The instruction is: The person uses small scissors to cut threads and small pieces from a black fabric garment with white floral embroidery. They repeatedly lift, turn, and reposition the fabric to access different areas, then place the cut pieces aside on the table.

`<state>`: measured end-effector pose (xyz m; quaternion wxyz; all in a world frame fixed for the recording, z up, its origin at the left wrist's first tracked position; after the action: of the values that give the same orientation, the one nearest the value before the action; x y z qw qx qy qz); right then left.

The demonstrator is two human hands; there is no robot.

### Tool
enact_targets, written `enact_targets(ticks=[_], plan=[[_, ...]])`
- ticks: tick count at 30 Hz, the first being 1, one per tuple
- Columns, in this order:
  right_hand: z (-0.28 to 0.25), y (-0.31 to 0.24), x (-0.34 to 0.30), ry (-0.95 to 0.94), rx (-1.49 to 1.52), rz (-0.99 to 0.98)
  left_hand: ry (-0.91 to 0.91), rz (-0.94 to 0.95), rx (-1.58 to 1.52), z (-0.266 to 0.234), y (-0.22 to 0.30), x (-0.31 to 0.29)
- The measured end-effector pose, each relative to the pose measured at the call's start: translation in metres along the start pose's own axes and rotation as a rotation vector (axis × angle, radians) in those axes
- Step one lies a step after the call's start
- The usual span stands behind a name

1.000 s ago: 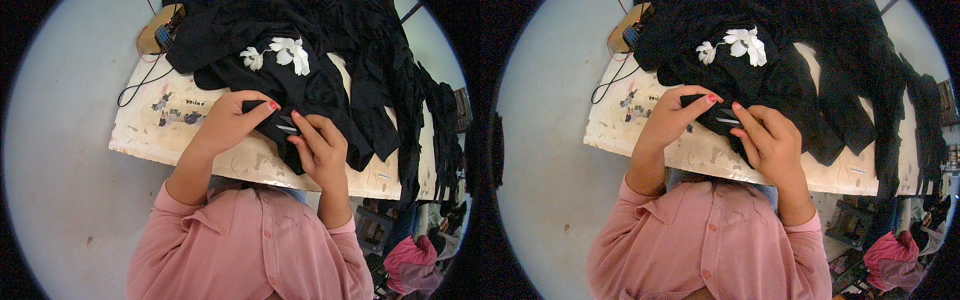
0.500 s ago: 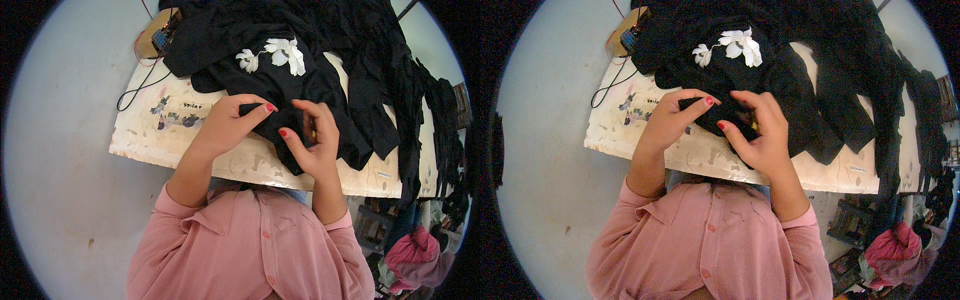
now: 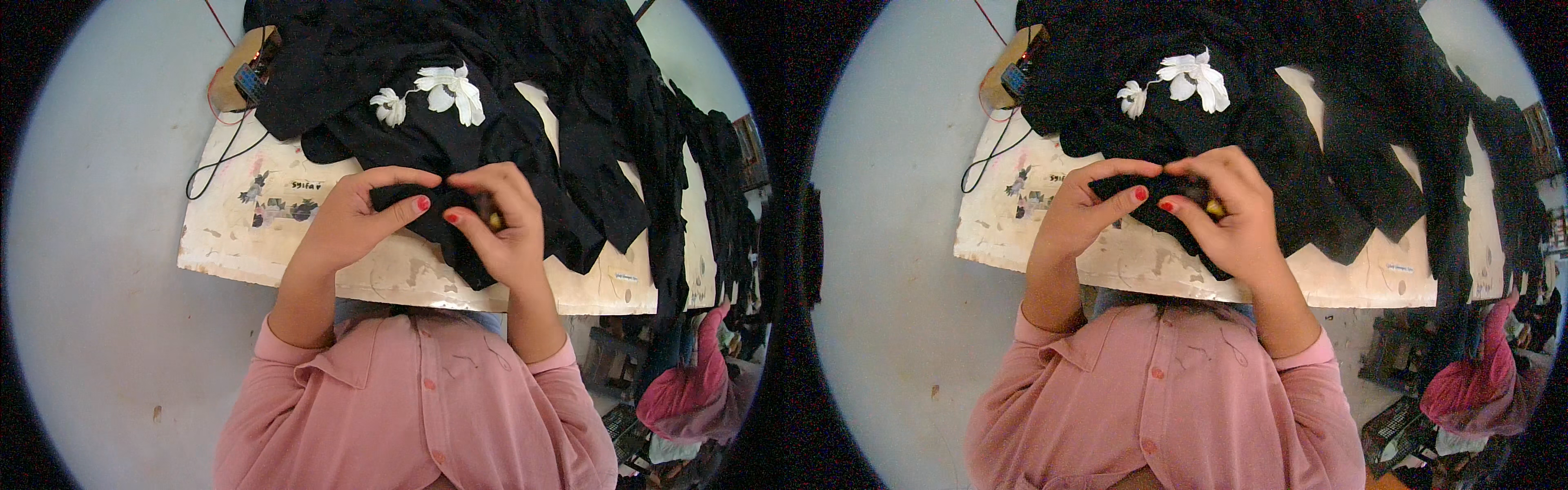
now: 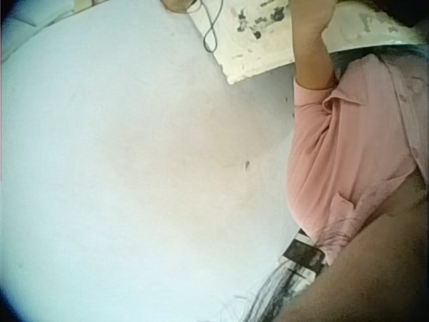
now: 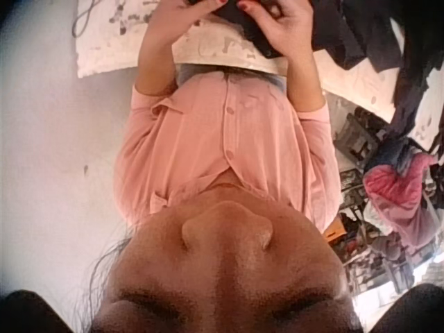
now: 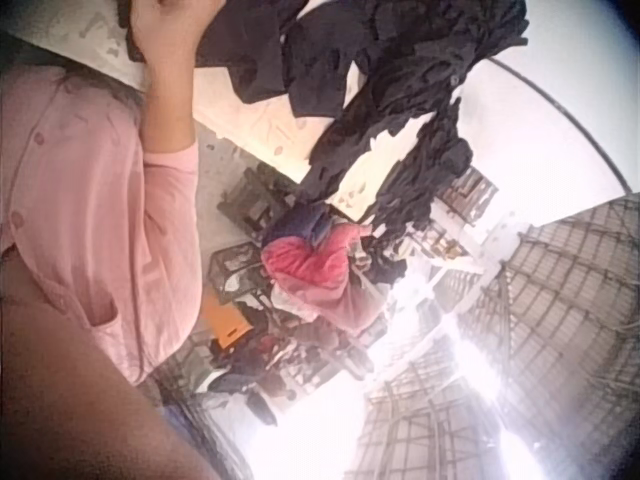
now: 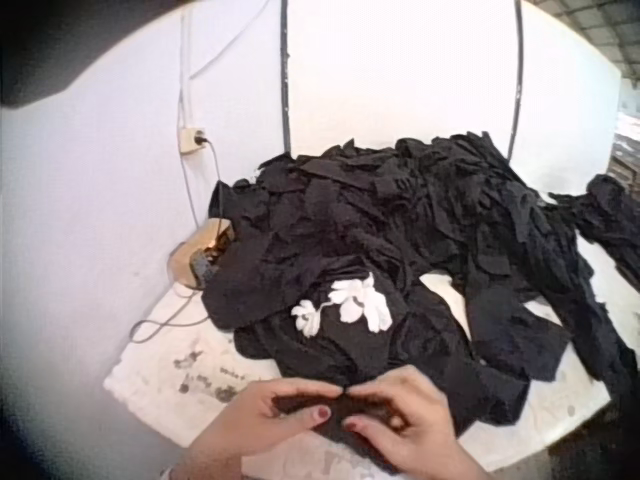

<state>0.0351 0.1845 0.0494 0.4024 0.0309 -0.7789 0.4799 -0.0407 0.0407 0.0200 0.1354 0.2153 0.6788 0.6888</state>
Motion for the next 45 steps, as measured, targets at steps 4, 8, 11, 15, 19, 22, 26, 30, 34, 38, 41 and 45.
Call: enact_targets(ticks=[4,8,11,15,19,22,26,30,34,38,41,45], plan=[[0.007,0.006,-0.006,-0.022,-0.007,-0.015,-0.045,-0.085,-0.111,0.006,0.003,-0.005],[0.004,0.019,-0.006,-0.006,0.046,0.045,-0.017,0.077,0.095,0.008,0.001,-0.002],[-0.006,-0.004,-0.002,0.068,-0.150,-0.057,0.034,0.106,0.161,0.006,-0.002,0.000],[-0.014,-0.010,0.001,-0.101,0.079,-0.005,0.114,-0.056,0.149,0.002,-0.004,0.001],[-0.013,-0.004,-0.008,-0.264,0.485,0.219,0.107,-0.045,0.124,0.002,-0.002,0.001],[-0.022,-0.004,-0.006,-0.107,-0.032,0.126,0.121,0.008,0.096,0.002,0.001,0.002],[-0.019,-0.004,-0.011,-0.066,-0.249,0.022,0.183,0.051,0.046,0.002,0.001,0.000],[-0.016,-0.002,-0.007,-0.082,-0.191,0.102,0.148,0.363,0.162,0.009,0.016,-0.007],[-0.014,-0.014,-0.009,-0.016,-0.262,-0.126,0.400,0.733,0.512,-0.005,0.034,-0.024],[-0.013,-0.033,-0.021,0.107,-0.305,-0.372,0.818,0.523,0.028,-0.034,-0.008,-0.050],[-0.009,-0.041,-0.030,0.100,-0.285,-0.528,0.504,0.186,-0.350,-0.030,-0.033,-0.061],[0.002,-0.047,-0.045,0.010,-0.240,-0.649,0.417,0.023,-0.410,-0.006,-0.004,-0.065]])
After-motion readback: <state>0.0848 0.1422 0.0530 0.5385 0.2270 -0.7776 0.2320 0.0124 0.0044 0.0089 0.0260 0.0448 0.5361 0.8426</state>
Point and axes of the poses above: each hand's wrist, its own x-axis towards the middle knuckle, its own z-axis out of the palm, y = z × x, the point moved 7 cm from there along x, towards the middle knuckle, and after that the axes turned 15 degrees about y, right-handed, at the moved point
